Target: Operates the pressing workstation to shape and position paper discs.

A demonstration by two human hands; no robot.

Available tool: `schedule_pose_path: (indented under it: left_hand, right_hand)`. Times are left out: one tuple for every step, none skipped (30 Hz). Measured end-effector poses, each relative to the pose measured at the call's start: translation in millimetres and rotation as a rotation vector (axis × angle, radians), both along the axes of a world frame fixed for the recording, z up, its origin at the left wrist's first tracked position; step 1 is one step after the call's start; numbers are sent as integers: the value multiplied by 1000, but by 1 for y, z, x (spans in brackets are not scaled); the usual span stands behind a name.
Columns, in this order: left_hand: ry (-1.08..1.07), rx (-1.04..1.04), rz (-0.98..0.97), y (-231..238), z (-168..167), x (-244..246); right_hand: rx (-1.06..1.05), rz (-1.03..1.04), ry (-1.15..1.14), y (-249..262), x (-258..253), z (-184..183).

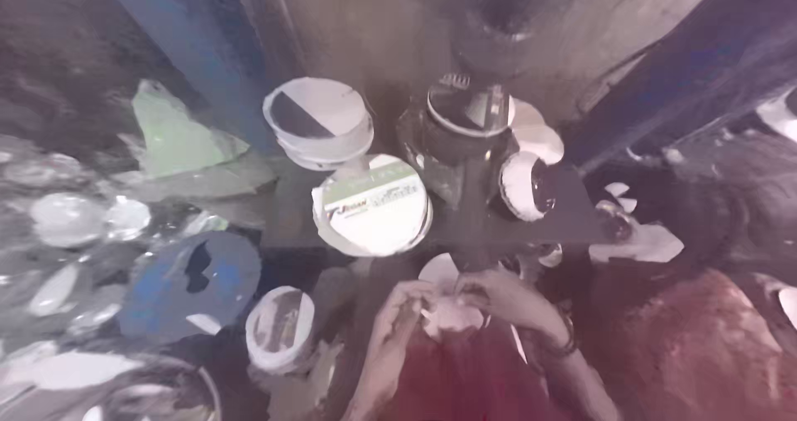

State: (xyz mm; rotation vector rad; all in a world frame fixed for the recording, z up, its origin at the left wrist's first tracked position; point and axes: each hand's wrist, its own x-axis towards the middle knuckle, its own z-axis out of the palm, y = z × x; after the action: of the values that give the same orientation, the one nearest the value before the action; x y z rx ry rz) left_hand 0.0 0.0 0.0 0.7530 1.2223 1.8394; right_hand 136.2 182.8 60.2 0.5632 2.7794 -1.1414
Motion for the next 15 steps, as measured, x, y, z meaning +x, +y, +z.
schedule_pose_path:
  left_hand:
    - [5, -37, -10, -5, -4, -1]
    - [4, -72, -7, -9, -7, -2]
    - [10, -106, 3, -13, -8, -4]
    - [18, -143, 12, -16, -9, -5]
    - [25, -174, 25, -19, -10, -8]
    - [30, -198, 39, -22, -11, -10]
    - [41, -212, 59, -24, -14, -14]
    - [61, -216, 79, -24, -16, -18]
    - [86, -222, 96, -24, -19, -22]
    - [109, -231, 103, -26, -20, -24]
    - [128, -240, 114, -27, -20, -26]
    - [141, -246, 132, -26, -19, -28]
    - [149, -254, 148, -27, -18, -29]
    - [159, -261, 158, -29, -17, -29]
    - [181, -265, 159, -30, -16, -30]
  right_hand:
    - [-62, 13, -146, -6, 6, -7]
    - [-59, -69, -242, -11, 11, -14]
    - [-20, -213, -333, -15, 14, -19]
    - [68, -359, -355, -18, 17, -27]
    - [190, -476, -311, -21, 19, -37]
    - [307, -536, -175, -22, 22, -50]
    - [376, -546, -66, -21, 21, -63]
    - [433, -517, 9, -19, 17, -73]
    - [471, -465, 46, -19, 12, -81]
    - [475, -406, 36, -21, 6, -87]
    - [495, -344, 42, -20, 0, -94]
    - [528, -292, 62, -16, -5, -103]
    - [571, -248, 102, -10, -7, -113]
    - [602, -219, 166, -5, -7, -120]
    - [597, -206, 248, 0, -7, -120]
